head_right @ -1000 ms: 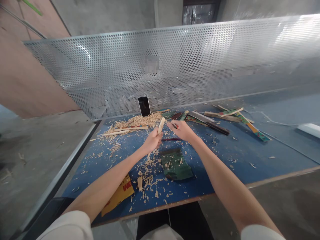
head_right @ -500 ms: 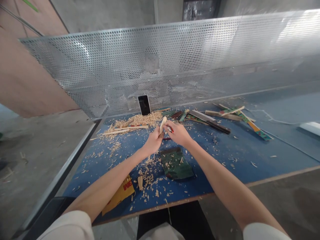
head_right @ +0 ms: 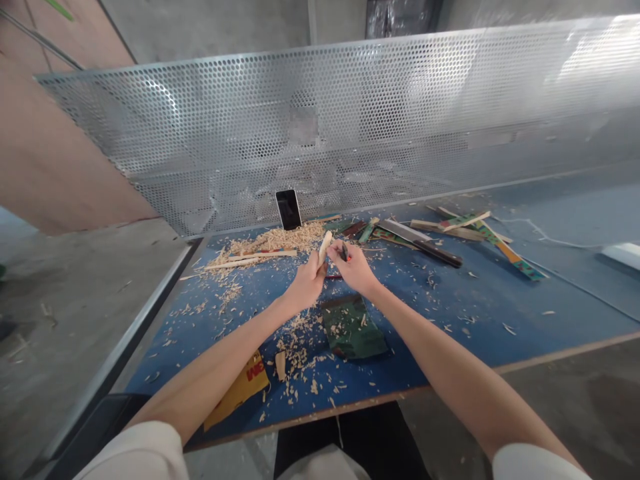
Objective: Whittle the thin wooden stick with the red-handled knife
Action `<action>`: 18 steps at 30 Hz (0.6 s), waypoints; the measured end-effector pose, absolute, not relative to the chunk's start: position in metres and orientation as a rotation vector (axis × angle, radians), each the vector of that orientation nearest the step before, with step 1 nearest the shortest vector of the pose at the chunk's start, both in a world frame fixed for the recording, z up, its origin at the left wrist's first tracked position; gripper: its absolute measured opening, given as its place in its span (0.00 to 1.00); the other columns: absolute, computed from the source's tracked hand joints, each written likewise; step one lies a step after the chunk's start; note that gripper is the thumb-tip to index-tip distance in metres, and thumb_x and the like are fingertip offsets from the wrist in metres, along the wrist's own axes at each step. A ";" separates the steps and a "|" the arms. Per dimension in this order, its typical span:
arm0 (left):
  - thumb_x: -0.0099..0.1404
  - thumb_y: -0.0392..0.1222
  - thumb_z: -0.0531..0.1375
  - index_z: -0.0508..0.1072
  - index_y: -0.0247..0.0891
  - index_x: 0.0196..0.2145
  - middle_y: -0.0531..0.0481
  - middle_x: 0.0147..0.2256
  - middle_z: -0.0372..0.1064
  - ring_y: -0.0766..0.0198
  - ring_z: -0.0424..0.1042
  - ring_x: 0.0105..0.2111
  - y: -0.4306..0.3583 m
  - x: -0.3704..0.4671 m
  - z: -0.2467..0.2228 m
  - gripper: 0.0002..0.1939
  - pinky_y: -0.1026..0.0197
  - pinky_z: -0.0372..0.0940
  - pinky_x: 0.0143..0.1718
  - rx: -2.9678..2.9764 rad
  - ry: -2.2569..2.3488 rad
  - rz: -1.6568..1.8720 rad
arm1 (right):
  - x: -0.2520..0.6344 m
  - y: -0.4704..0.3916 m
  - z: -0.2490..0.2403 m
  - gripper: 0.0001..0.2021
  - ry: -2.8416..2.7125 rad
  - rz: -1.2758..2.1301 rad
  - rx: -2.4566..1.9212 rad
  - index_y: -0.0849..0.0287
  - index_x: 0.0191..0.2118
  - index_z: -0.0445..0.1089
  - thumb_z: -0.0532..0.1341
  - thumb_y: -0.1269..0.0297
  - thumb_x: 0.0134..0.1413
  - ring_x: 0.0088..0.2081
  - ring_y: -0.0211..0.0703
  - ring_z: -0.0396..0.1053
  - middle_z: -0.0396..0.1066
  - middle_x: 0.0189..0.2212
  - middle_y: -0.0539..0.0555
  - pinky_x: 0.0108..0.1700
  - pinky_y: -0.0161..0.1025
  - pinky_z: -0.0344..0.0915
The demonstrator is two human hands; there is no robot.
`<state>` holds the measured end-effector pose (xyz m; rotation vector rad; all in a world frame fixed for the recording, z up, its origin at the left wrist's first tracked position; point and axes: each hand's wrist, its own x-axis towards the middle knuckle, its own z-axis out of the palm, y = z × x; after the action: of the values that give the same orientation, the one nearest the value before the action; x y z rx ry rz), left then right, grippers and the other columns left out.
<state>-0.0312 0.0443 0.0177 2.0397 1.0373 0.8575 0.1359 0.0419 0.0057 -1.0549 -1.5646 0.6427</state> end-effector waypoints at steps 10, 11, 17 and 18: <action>0.74 0.43 0.52 0.58 0.43 0.41 0.57 0.21 0.54 0.64 0.52 0.17 0.044 -0.034 0.015 0.04 0.59 0.44 0.26 2.018 1.088 0.854 | 0.137 0.037 0.016 0.18 -1.476 0.544 -1.104 0.54 0.26 0.62 0.60 0.49 0.63 0.25 0.38 0.55 0.56 0.20 0.46 0.30 0.38 0.55; 0.74 0.43 0.52 0.58 0.43 0.41 0.57 0.21 0.54 0.64 0.53 0.17 0.044 -0.034 0.015 0.04 0.59 0.45 0.26 2.007 1.090 0.856 | 0.138 0.038 0.016 0.18 -1.447 0.532 -1.117 0.54 0.26 0.63 0.60 0.49 0.62 0.25 0.39 0.55 0.57 0.20 0.46 0.30 0.38 0.55; 0.73 0.43 0.53 0.55 0.43 0.35 0.56 0.22 0.57 0.64 0.60 0.21 0.045 -0.032 0.021 0.09 0.61 0.49 0.26 1.929 1.100 0.865 | 0.146 0.046 0.016 0.14 -1.377 0.303 -1.333 0.56 0.36 0.72 0.59 0.51 0.63 0.28 0.40 0.59 0.67 0.25 0.49 0.34 0.38 0.56; 0.73 0.43 0.53 0.55 0.43 0.35 0.57 0.22 0.58 0.64 0.60 0.21 0.046 -0.032 0.021 0.09 0.61 0.49 0.26 1.922 1.106 0.864 | 0.147 0.045 0.017 0.15 -1.399 0.311 -1.340 0.56 0.35 0.72 0.58 0.50 0.64 0.28 0.40 0.59 0.67 0.25 0.49 0.34 0.38 0.56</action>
<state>-0.0318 0.0457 0.0211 1.9218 1.1058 0.8640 0.1470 0.0455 0.0167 -1.3403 -1.3992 0.3111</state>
